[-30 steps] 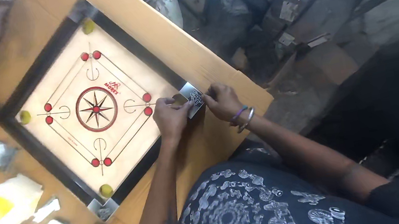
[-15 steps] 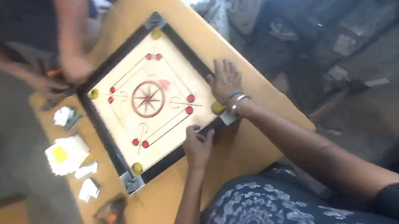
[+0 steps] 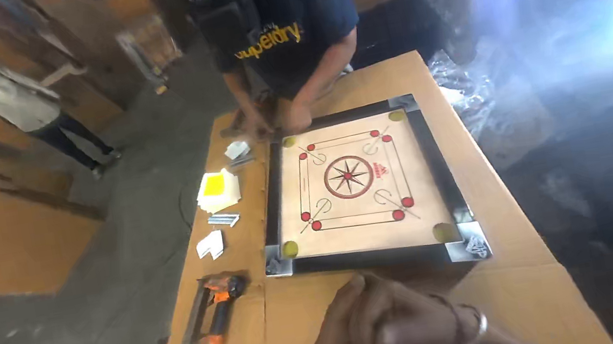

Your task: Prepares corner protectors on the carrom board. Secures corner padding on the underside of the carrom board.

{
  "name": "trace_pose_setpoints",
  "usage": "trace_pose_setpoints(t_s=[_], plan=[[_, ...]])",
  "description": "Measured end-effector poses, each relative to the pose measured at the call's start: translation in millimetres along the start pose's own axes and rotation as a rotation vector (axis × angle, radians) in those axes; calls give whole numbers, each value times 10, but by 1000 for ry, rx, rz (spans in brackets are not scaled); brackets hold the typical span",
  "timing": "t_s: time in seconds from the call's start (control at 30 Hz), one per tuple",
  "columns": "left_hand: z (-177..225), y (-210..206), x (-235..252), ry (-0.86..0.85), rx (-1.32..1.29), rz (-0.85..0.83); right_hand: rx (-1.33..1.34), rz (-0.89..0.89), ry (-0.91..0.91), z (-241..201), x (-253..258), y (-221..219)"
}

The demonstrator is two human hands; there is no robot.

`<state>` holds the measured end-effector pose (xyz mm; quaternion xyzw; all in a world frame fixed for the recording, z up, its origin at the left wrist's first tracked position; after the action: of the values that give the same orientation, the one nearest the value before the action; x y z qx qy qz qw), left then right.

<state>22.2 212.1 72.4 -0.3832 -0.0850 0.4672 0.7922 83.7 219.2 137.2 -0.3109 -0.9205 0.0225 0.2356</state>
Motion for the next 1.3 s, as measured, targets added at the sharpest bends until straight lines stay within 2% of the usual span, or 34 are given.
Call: trace_pose_setpoints(t_s=[0.03,0.1,0.2,0.23,0.3,0.4,0.53,0.7,0.77,0.83,0.87,0.9,0.93,0.97,1.0,1.03,1.1,1.2,1.3], plan=[[99,-32,-45,2,54,-76,-132,-102,45,-84,69,-181],[219,23,-164,27,164,-154,-297,-184,115,-109,135,-446],[358,146,-329,10,255,-23,-437,-182,157,-86,238,-609],[397,173,-374,-15,279,-23,-478,-186,142,-75,264,-643],[480,213,-427,-62,326,-126,-556,-195,108,-62,321,-712],[587,277,-555,-107,360,-130,-582,-222,119,-33,386,-875],[723,430,-651,-173,347,-19,-596,-228,138,52,516,-956],[804,673,-853,-231,294,-116,-571,-275,159,193,752,-1198],[812,841,-965,-219,242,-10,-545,-213,161,279,822,-1228],[819,1112,-1088,-185,175,197,-655,25,136,428,876,-986],[797,1285,-1163,-152,141,323,-833,184,51,584,865,-736],[766,1461,-1251,-123,121,443,-1049,290,-128,828,827,-427],[731,1633,-1341,-102,111,550,-1236,294,-396,1158,754,-98],[693,1780,-1422,-85,103,627,-1347,227,-660,1508,640,205],[659,1897,-1501,-65,96,679,-1416,181,-805,1786,514,437],[632,1991,-1572,-53,89,710,-1480,165,-844,1954,419,578],[599,2109,-1660,-53,91,737,-1541,179,-812,2024,369,697],[559,2194,-1607,-93,199,719,-1490,249,-687,1798,544,646],[579,2118,-1242,-124,574,603,-1429,494,-295,972,979,358]])
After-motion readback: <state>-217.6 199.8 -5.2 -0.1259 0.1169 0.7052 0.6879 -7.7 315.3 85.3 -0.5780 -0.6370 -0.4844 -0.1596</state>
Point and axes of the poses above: each hand's wrist, its own x-axis towards the middle knuckle, its own y-axis out of the back of the hand, z = x × y, the point moved 8 cm from there along x, towards the middle knuckle, and after that the axes turned 2 degrees about -x, right-handed, at the moved point
